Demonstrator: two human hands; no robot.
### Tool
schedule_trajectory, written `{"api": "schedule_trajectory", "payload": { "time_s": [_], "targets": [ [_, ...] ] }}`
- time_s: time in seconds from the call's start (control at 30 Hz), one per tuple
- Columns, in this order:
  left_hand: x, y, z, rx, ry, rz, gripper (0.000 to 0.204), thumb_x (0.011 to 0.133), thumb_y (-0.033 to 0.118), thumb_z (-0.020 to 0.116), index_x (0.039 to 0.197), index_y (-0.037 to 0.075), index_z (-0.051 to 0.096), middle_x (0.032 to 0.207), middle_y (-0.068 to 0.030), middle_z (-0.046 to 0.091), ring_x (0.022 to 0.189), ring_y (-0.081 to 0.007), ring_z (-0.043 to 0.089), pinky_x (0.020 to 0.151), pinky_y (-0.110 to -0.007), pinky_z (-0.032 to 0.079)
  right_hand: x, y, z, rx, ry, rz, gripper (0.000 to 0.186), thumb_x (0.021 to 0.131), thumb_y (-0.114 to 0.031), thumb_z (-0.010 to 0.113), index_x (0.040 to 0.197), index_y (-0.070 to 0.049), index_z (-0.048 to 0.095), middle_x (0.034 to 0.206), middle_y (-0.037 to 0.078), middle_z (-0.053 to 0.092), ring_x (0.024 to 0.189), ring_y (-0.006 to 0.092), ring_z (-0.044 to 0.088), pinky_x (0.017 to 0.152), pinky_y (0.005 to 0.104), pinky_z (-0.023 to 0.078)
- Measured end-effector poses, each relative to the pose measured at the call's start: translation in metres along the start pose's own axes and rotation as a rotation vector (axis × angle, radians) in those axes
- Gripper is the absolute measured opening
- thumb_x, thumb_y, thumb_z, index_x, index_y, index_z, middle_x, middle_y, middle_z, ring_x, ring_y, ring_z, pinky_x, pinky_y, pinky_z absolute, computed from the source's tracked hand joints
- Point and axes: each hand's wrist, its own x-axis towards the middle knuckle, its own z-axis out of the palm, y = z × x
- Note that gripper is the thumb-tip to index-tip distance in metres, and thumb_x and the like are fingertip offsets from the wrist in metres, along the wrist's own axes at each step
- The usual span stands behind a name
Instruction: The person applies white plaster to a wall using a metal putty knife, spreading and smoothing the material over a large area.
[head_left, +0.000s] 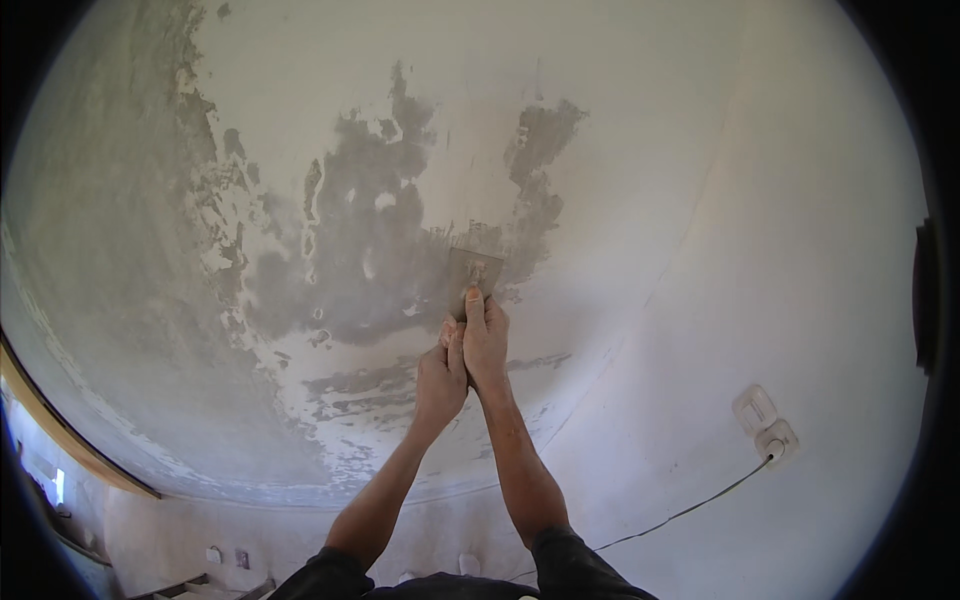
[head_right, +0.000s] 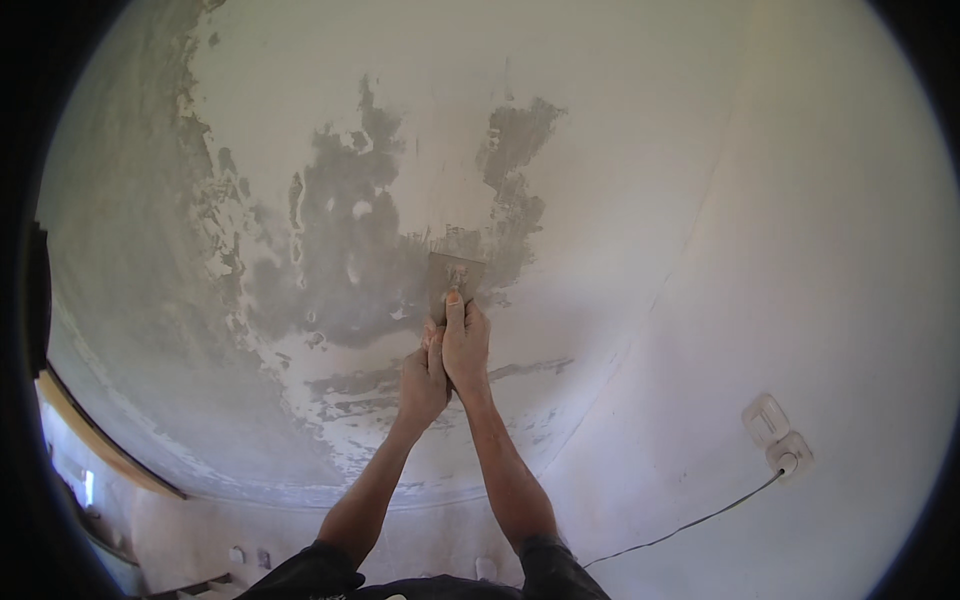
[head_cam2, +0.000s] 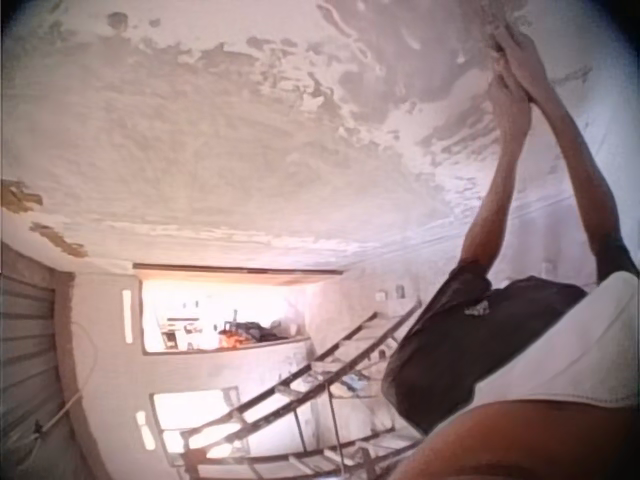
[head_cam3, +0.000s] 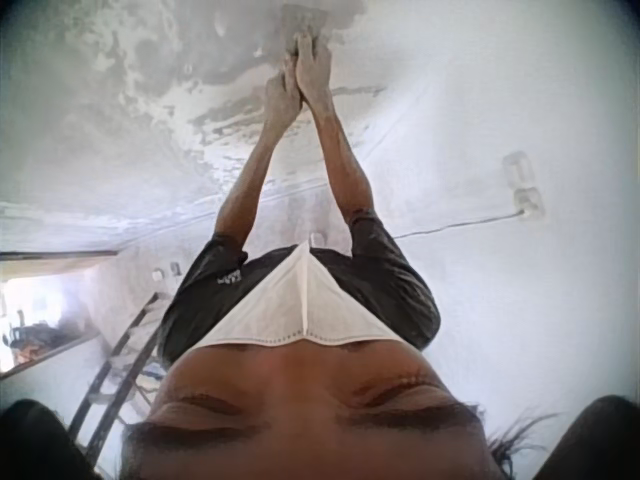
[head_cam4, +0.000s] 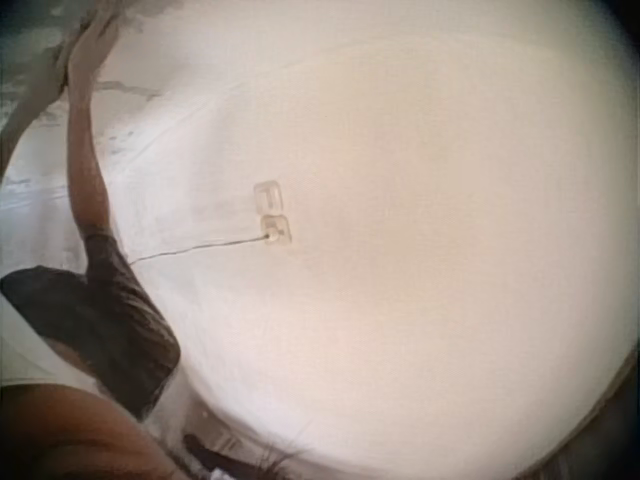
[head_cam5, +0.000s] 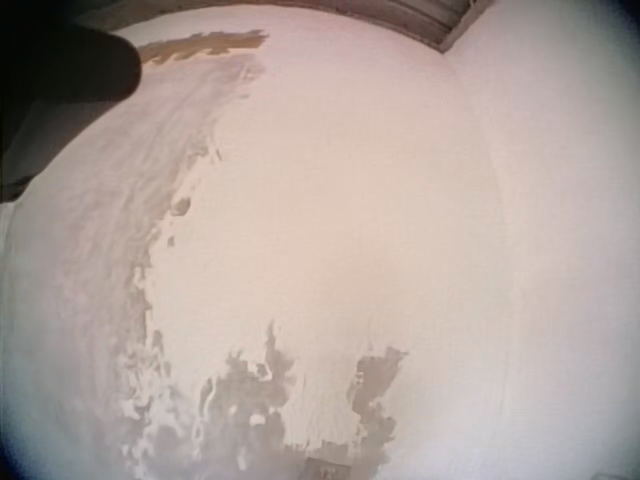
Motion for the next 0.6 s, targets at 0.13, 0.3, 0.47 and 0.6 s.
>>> {"api": "schedule_trajectory", "payload": {
  "time_s": [0.13, 0.3, 0.47, 0.6],
  "targets": [
    [0.013, 0.004, 0.010, 0.042, 0.033, -0.043, 0.051, 0.105, 0.034, 0.042, 0.093, -0.011, 0.062, 0.058, -0.0133, 0.057, 0.052, -0.0164, 0.056, 0.051, -0.037, 0.044, 0.014, -0.020, -0.003, -0.301, 0.023, -0.213, 0.037, 0.103, -0.028, 0.048, 0.081, 0.001, 0.054, 0.060, 0.003, 0.053, 0.049, 0.0095, 0.048, 0.044, 0.0286, 0.039],
    [0.014, -0.002, 0.023, -0.243, 0.048, 0.046, 0.049, 0.106, 0.034, 0.039, 0.093, -0.009, 0.061, 0.058, -0.0083, 0.054, 0.051, -0.0120, 0.052, 0.050, -0.035, 0.043, 0.014, -0.029, -0.005, -0.147, -0.090, -0.097, 0.038, 0.104, -0.028, 0.048, 0.081, 0.002, 0.054, 0.059, 0.002, 0.052, 0.048, 0.0090, 0.047, 0.043, 0.0269, 0.039],
    [0.004, -0.001, 0.024, -0.153, 0.056, 0.019, 0.049, 0.106, 0.035, 0.038, 0.097, -0.007, 0.062, 0.058, -0.0076, 0.055, 0.052, -0.0124, 0.053, 0.051, -0.034, 0.042, 0.007, -0.032, -0.009, -0.101, -0.127, -0.027, 0.039, 0.104, -0.029, 0.048, 0.081, 0.002, 0.054, 0.058, 0.002, 0.051, 0.048, 0.0090, 0.048, 0.043, 0.0269, 0.039],
    [-0.006, -0.014, 0.025, -0.163, 0.079, -0.055, 0.049, 0.106, 0.035, 0.039, 0.102, -0.008, 0.062, 0.057, -0.0088, 0.056, 0.051, -0.0138, 0.054, 0.050, -0.034, 0.042, 0.001, -0.002, -0.013, -0.115, -0.095, -0.052, 0.041, 0.103, -0.028, 0.048, 0.078, 0.003, 0.054, 0.058, 0.004, 0.052, 0.049, 0.0109, 0.048, 0.044, 0.0288, 0.039]
  ]
}}
